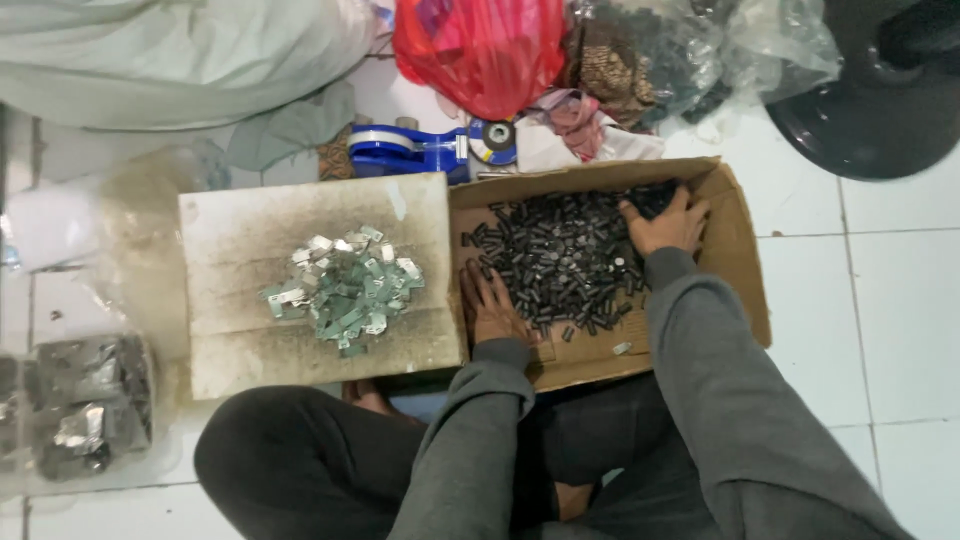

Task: The person sits on the floor and assembles small metal and plastic hardware components by hand. They pick up a metal piece and a black plastic piece, fit them together, and place the assembled unit into a plastic bag. The person repeats this process, handling the components one at a time.

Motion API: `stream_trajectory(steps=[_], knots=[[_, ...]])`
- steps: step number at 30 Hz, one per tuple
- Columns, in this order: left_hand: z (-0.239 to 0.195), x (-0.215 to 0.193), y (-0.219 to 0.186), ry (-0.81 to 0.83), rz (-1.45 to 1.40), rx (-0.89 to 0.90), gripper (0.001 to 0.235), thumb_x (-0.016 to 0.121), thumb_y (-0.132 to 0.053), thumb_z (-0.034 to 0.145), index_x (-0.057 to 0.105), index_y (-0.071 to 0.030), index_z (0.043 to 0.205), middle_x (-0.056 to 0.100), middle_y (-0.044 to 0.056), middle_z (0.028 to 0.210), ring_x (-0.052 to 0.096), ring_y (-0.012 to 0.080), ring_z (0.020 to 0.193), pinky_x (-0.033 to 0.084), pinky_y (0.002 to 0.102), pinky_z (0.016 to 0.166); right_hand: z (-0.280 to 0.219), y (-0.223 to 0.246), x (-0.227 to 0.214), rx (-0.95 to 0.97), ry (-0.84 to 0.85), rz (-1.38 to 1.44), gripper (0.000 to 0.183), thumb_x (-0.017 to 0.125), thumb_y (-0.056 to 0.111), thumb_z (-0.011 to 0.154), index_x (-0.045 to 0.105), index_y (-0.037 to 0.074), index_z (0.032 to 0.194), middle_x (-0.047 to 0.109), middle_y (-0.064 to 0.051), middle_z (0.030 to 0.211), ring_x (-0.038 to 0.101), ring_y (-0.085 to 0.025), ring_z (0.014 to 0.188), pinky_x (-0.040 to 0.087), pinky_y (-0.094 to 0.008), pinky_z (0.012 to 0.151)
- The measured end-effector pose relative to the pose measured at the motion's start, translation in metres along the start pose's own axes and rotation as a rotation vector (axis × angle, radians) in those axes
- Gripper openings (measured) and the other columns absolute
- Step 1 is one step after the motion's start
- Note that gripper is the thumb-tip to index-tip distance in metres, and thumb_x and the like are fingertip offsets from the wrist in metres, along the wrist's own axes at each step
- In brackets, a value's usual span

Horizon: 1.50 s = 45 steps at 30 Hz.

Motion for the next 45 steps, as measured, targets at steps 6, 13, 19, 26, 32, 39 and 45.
stream_trajectory(steps=[6, 13, 19, 26, 32, 39, 45], knots=[[0.012, 0.036, -0.012, -0.373, -0.154, -0.140, 0.134, 0.052, -0.090, 0.076, 0.002, -0.004, 0.165, -0.002, 0.030, 0.169, 0.003, 0.0495, 0.155, 0.018, 0.059, 0.126, -0.019, 0.021, -0.003, 0.043, 0.029, -0.185, 0.088, 0.068, 0.065, 0.086, 0.047, 0.015, 0.155, 0.024, -0.018, 0.160, 0.041, -0.048, 0.142, 0.036, -0.067, 0.113], [-0.018, -0.023, 0.007, -0.198, -0.086, -0.020, 0.128, 0.054, -0.070, 0.071, 0.002, 0.003, 0.163, -0.007, 0.036, 0.165, -0.006, 0.0538, 0.154, 0.013, 0.062, 0.126, 0.033, -0.036, 0.097, -0.160, -0.065, -0.046, 0.072, 0.082, 0.053, 0.079, 0.064, 0.016, 0.138, 0.045, -0.023, 0.142, 0.057, -0.049, 0.127, 0.049, -0.058, 0.106], [-0.033, -0.042, 0.011, -0.056, 0.153, 0.027, 0.093, 0.049, -0.045, 0.101, -0.002, 0.002, 0.163, -0.006, 0.039, 0.165, -0.007, 0.0584, 0.152, 0.014, 0.066, 0.126, -0.063, -0.011, 0.120, -0.372, 0.124, -0.076, 0.063, 0.080, 0.043, 0.079, 0.067, 0.013, 0.132, 0.044, -0.020, 0.135, 0.054, -0.050, 0.128, 0.052, -0.058, 0.104], [-0.042, -0.067, 0.033, 0.082, 0.183, 0.133, 0.072, 0.053, -0.008, 0.101, 0.020, -0.012, 0.165, 0.009, 0.030, 0.168, 0.015, 0.0510, 0.154, 0.039, 0.050, 0.118, -0.120, 0.004, 0.050, -0.314, 0.304, -0.094, 0.069, 0.075, 0.053, 0.081, 0.054, 0.029, 0.142, 0.041, -0.019, 0.145, 0.047, -0.048, 0.137, 0.047, -0.063, 0.107], [0.002, 0.041, -0.018, -0.327, -0.444, -0.159, 0.043, 0.035, -0.021, 0.107, 0.040, 0.000, 0.145, 0.025, 0.028, 0.152, 0.048, 0.0327, 0.126, 0.057, 0.030, 0.089, -0.105, -0.019, 0.099, -0.003, 0.514, -0.127, 0.089, 0.071, 0.051, 0.090, 0.025, 0.026, 0.162, 0.014, -0.033, 0.162, 0.033, -0.054, 0.148, 0.041, -0.065, 0.115], [0.005, 0.039, -0.005, -0.099, -0.897, -0.177, 0.101, 0.074, -0.003, 0.076, 0.014, 0.005, 0.158, 0.033, 0.037, 0.146, 0.068, 0.0446, 0.101, 0.063, 0.049, 0.087, -0.125, 0.023, 0.069, -0.173, 0.586, 0.662, 0.056, 0.075, -0.003, 0.080, 0.072, 0.013, 0.133, 0.066, -0.025, 0.129, 0.067, -0.043, 0.118, 0.064, -0.052, 0.084], [-0.062, -0.058, 0.020, 0.143, -0.785, -0.140, 0.143, 0.091, -0.038, 0.071, -0.014, 0.000, 0.161, 0.033, 0.039, 0.151, 0.068, 0.0401, 0.113, 0.060, 0.046, 0.097, 0.021, -0.005, 0.118, -0.369, 0.257, -0.009, 0.082, 0.079, 0.051, 0.085, 0.051, 0.020, 0.155, 0.045, -0.024, 0.154, 0.044, -0.048, 0.144, 0.035, -0.061, 0.120]])
Point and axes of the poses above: each hand's wrist, its own z-axis towards the middle knuckle, its own x-axis out of the palm, y = z × x, the point moved 1 cm from there along z, towards the middle knuckle
